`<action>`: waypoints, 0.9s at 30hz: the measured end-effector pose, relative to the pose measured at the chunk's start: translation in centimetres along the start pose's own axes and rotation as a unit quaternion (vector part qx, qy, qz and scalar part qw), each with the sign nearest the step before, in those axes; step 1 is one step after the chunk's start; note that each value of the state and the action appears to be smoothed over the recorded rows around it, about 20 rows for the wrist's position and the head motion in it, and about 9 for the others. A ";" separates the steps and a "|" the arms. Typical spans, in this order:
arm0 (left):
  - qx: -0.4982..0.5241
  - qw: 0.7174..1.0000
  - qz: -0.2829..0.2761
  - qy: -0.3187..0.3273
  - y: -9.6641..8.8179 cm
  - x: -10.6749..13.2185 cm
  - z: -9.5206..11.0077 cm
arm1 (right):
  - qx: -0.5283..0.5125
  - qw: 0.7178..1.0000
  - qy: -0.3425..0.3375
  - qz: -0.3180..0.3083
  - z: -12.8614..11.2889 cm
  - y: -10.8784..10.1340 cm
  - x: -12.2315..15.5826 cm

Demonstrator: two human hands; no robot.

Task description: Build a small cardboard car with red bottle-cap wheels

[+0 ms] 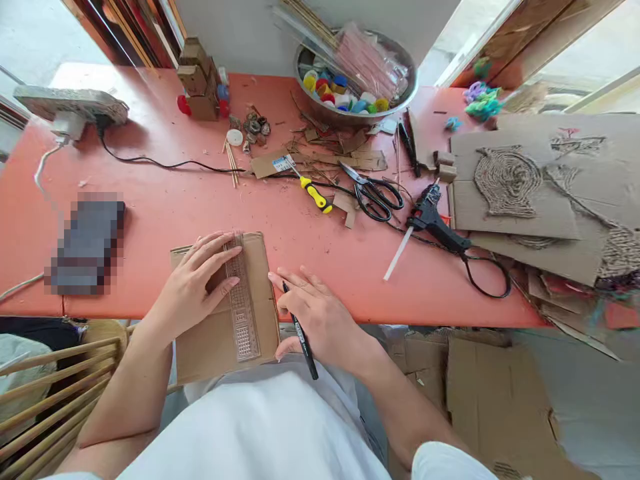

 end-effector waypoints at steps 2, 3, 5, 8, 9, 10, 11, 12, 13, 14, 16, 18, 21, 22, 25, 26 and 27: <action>0.006 1.000 -0.014 -0.015 0.0 0.2 -0.2 | -0.008 1.000 0.012 -0.013 0.0 0.0 -0.2; 0.009 1.000 -0.018 -0.020 0.0 0.3 -0.2 | -0.011 1.000 0.016 -0.019 0.0 0.0 -0.3; 0.010 0.999 -0.022 -0.023 -0.1 0.4 -0.3 | -0.017 0.999 0.025 -0.028 0.0 0.0 -0.4; 0.008 1.000 -0.016 -0.013 -0.1 0.5 -0.3 | -0.020 0.999 0.027 -0.031 -0.1 0.0 -0.3; 0.007 1.000 -0.014 -0.010 -0.1 0.5 -0.2 | -0.019 0.999 0.027 -0.031 -0.1 0.0 -0.3; 0.006 1.000 -0.013 -0.008 -0.1 0.5 -0.2 | -0.019 0.999 0.027 -0.031 -0.2 0.0 -0.3; 0.006 1.000 -0.013 -0.009 -0.1 0.5 -0.2 | -0.018 0.999 0.028 -0.031 -0.2 0.0 -0.3; 0.006 1.000 -0.015 -0.010 -0.1 0.5 -0.2 | -0.017 0.999 0.027 -0.031 -0.2 0.0 -0.3; 0.006 1.000 -0.017 -0.012 -0.1 0.4 -0.2 | -0.016 0.999 0.027 -0.029 -0.2 -0.1 -0.3; 0.006 1.000 -0.020 -0.014 -0.1 0.4 -0.2 | -0.015 0.999 0.025 -0.027 -0.3 -0.1 -0.3; 0.007 1.000 -0.023 -0.019 -0.1 0.5 -0.1 | -0.014 0.999 0.020 -0.024 -0.3 -0.1 -0.3; 0.007 0.999 -0.025 -0.024 -0.1 0.5 -0.1 | -0.015 0.999 0.022 -0.026 -0.3 0.0 -0.4; 0.008 0.999 -0.027 -0.025 -0.1 0.6 -0.1 | -0.017 0.999 0.027 -0.029 -0.3 0.0 -0.4; 0.008 0.999 -0.028 -0.024 -0.1 0.6 -0.2 | -0.018 0.999 0.029 -0.030 -0.3 0.0 -0.4; 0.007 0.999 -0.033 -0.025 -0.1 0.6 -0.3 | -0.019 0.999 0.029 -0.031 -0.3 -0.1 -0.4; 0.007 0.999 -0.033 -0.026 -0.1 0.6 -0.3 | -0.019 0.999 0.028 -0.029 -0.3 -0.1 -0.4; 0.007 0.999 -0.032 -0.026 -0.1 0.6 -0.3 | -0.019 0.999 0.025 -0.027 -0.3 -0.1 -0.4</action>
Point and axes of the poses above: each hand's wrist, its own x-axis away from the middle knuckle, its own y-axis out of the palm, z = x × y, the point moved 2 cm from there along -x, towards the middle knuckle, and after that the axes turned 9 degrees about -z, right-handed, at the moved point
